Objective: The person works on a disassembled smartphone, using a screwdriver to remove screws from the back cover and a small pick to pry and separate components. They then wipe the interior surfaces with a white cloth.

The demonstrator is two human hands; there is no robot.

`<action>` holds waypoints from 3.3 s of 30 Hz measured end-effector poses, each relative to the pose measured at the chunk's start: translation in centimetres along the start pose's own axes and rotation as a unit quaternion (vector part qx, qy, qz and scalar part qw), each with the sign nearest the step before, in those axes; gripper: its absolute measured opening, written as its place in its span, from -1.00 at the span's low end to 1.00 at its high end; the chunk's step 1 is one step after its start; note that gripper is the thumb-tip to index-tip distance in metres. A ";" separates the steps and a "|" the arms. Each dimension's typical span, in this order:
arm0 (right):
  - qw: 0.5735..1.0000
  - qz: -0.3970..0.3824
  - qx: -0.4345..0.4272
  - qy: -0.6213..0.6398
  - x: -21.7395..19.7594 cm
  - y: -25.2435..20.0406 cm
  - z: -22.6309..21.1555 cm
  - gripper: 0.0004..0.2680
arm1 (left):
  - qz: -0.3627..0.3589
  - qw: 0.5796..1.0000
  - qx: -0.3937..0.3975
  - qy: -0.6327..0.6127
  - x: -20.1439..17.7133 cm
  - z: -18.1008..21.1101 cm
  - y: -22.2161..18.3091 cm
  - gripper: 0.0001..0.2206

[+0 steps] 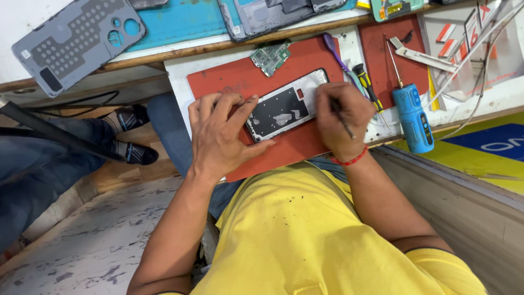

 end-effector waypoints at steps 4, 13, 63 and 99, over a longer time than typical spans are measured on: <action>0.999 0.024 0.033 -0.018 -0.3 -0.2 0.4 -0.91 | 0.002 1.000 -0.002 0.011 -0.1 -0.1 -0.6 -0.32; 0.999 0.023 0.030 -0.025 -1.2 -1.6 1.2 -0.93 | 0.011 1.000 -0.013 0.021 0.3 0.2 -0.6 -0.29; 0.991 0.019 -0.035 0.128 -6.0 -4.8 2.3 -0.86 | 0.025 0.630 -0.355 -0.690 7.1 6.7 -4.3 -0.76; 0.869 -0.380 -0.141 0.284 4.9 3.0 -2.5 -0.92 | -0.091 0.992 -0.079 -0.042 1.7 6.4 -8.6 -0.37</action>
Point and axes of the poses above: each hand's wrist, its own y-axis towards the middle knuckle, its own x-axis out of the palm, z = x × y, the point moved 2 cm from there along y, towards the middle knuckle, and after that the axes turned 11 degrees about -x, right-handed, at the moved point
